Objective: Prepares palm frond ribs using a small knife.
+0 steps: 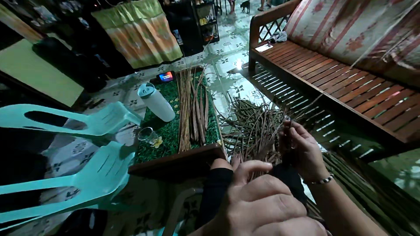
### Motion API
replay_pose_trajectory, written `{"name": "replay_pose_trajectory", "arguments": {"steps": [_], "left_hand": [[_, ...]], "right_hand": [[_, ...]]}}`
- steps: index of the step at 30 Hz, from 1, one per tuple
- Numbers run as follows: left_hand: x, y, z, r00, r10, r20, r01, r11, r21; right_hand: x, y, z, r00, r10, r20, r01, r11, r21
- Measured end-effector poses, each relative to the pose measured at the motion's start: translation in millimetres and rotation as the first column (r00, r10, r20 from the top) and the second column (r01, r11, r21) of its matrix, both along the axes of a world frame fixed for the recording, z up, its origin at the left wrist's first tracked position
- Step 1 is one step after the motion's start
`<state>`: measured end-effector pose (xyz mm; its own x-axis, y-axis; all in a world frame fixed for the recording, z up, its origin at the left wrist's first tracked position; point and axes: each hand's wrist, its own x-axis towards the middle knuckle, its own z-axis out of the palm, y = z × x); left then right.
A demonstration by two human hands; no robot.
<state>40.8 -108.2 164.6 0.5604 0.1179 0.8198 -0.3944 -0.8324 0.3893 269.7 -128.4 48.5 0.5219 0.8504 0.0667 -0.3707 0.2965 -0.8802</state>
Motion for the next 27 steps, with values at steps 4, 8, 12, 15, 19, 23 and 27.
{"name": "replay_pose_trajectory", "arguments": {"steps": [4, 8, 12, 15, 19, 23, 27], "left_hand": [[-2, 1, -11, 0.997, 0.038, -0.068, -0.039, 0.999, -0.019], [-7, 12, -29, 0.986, 0.123, -0.115, -0.124, 0.992, -0.003], [-13, 15, -30, 0.986, 0.115, -0.118, -0.115, 0.993, 0.007], [-16, 13, -22, 0.993, 0.078, -0.088, -0.08, 0.997, -0.017], [-18, 13, -11, 0.999, 0.045, -0.029, -0.046, 0.998, -0.03], [-24, 13, 1, 0.997, 0.062, 0.04, -0.061, 0.998, -0.013], [-28, 14, 6, 0.994, 0.054, 0.092, -0.052, 0.998, -0.029]], "right_hand": [[-13, -6, 44, 0.994, 0.1, 0.046, -0.105, 0.988, 0.116], [-26, -12, 68, 0.97, 0.221, 0.103, -0.237, 0.957, 0.171], [-40, -21, 80, 0.939, 0.311, 0.146, -0.338, 0.913, 0.228], [-47, -23, 90, 0.923, 0.349, 0.161, -0.381, 0.888, 0.258], [-53, -23, 107, 0.904, 0.376, 0.201, -0.422, 0.855, 0.3], [-58, -20, 122, 0.893, 0.366, 0.262, -0.437, 0.844, 0.311], [-65, -16, 125, 0.896, 0.341, 0.284, -0.422, 0.852, 0.309]]}}
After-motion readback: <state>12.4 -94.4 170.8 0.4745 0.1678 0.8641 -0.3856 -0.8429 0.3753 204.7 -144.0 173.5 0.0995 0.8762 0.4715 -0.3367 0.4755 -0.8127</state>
